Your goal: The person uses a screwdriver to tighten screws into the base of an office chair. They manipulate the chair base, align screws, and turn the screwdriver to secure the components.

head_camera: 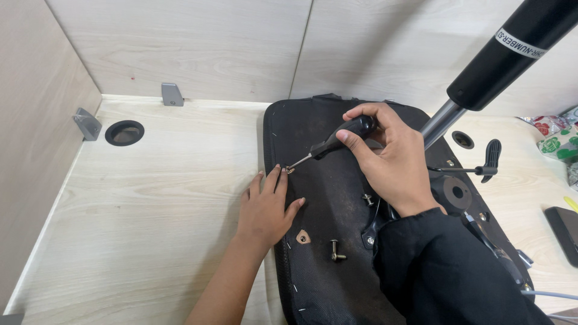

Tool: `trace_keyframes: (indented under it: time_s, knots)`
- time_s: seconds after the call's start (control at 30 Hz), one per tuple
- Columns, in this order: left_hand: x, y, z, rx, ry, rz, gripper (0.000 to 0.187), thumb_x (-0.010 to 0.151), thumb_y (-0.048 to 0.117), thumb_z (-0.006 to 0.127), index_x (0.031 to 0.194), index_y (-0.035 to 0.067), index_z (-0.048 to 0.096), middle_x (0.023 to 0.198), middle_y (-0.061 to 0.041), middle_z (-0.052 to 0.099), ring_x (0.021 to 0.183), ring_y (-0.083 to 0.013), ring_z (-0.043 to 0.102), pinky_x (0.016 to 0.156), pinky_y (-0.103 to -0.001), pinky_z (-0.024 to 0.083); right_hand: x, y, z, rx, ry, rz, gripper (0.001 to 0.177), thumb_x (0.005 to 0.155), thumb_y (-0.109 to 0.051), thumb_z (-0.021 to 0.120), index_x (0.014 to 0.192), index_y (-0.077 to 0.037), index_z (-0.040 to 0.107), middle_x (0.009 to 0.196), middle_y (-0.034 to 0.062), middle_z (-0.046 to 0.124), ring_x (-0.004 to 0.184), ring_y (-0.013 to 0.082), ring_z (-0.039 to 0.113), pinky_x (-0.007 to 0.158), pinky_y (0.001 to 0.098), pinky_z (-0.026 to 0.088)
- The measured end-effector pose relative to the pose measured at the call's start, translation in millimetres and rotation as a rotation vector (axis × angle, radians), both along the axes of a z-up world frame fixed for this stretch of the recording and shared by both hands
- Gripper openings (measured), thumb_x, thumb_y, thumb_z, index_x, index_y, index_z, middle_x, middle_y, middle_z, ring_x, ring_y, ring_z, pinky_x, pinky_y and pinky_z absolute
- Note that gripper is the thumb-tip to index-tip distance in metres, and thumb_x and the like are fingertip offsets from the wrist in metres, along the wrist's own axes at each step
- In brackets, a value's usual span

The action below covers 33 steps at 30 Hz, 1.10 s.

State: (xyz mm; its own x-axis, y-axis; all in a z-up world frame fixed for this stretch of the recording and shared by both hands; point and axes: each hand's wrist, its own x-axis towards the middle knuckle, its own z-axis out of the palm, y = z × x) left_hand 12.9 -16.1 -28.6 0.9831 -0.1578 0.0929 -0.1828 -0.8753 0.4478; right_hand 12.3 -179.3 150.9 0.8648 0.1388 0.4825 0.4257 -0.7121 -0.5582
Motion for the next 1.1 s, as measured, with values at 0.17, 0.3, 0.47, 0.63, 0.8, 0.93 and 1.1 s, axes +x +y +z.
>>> trace_keyframes:
  time_s: [0.17,0.3,0.47,0.63,0.8,0.93,1.1]
  knots:
    - [-1.5,-0.3,-4.0,-0.044,-0.030,0.016,0.075,0.097,0.055,0.050,0.153,0.009,0.036,0.161,-0.009,0.031,0.145,-0.0397,0.028,0.113,-0.056,0.029,1.2,-1.2,1.2,-0.011,0.003,0.019,0.025,0.092,-0.018,0.076,0.113,-0.007,0.069,0.099,0.0054,0.076,0.095,0.0142,0.077,0.084,0.0294,0.063]
    - [-1.8,0.0,-2.9,-0.050,-0.007,0.018,0.074,0.097,0.055,0.050,0.154,0.010,0.036,0.161,-0.008,0.031,0.146,-0.0391,0.028,0.113,-0.057,0.029,2.3,-0.2,2.3,-0.025,0.007,0.018,0.024,0.092,-0.018,0.076,0.112,-0.007,0.069,0.096,0.0051,0.077,0.092,0.0141,0.078,0.082,0.0290,0.063]
    - [1.8,-0.5,1.1,-0.039,0.028,0.019,0.074,0.095,0.054,0.054,0.152,0.009,0.037,0.160,-0.009,0.032,0.146,-0.0381,0.027,0.113,-0.056,0.030,8.5,0.4,6.1,-0.061,0.081,-0.057,0.026,0.090,-0.021,0.077,0.111,-0.009,0.070,0.094,0.0047,0.077,0.088,0.0146,0.078,0.078,0.0297,0.062]
    - [13.3,0.7,5.2,-0.064,0.016,0.026,0.069,0.094,0.050,0.061,0.148,0.009,0.046,0.155,-0.009,0.039,0.147,-0.0353,0.029,0.114,-0.055,0.031,12.7,-0.3,7.4,-0.038,0.076,-0.075,0.029,0.087,-0.023,0.079,0.112,-0.009,0.070,0.094,0.0046,0.078,0.091,0.0144,0.078,0.083,0.0290,0.062]
    - [27.6,0.1,11.3,-0.112,0.033,0.042,0.056,0.093,0.045,0.063,0.140,0.015,0.057,0.152,-0.007,0.043,0.146,-0.0310,0.030,0.114,-0.053,0.030,10.7,-1.5,3.4,-0.005,0.051,-0.064,0.030,0.088,-0.023,0.079,0.112,-0.007,0.071,0.098,0.0046,0.079,0.094,0.0142,0.078,0.086,0.0293,0.062]
    - [33.8,1.2,18.3,-0.154,0.039,0.075,0.046,0.090,0.041,0.067,0.130,0.019,0.065,0.144,-0.001,0.050,0.141,-0.0248,0.037,0.113,-0.047,0.033,10.2,-2.9,4.1,0.004,0.030,-0.041,0.029,0.089,-0.022,0.079,0.112,-0.006,0.070,0.100,0.0055,0.078,0.095,0.0144,0.078,0.088,0.0292,0.063]
    - [38.7,2.9,24.7,-0.182,0.011,0.090,0.032,0.087,0.038,0.074,0.112,0.017,0.070,0.130,0.001,0.057,0.129,-0.0213,0.048,0.106,-0.044,0.041,9.0,-6.7,5.5,0.031,0.022,-0.021,0.029,0.090,-0.021,0.078,0.113,-0.005,0.070,0.103,0.0061,0.078,0.097,0.0144,0.078,0.088,0.0301,0.059]
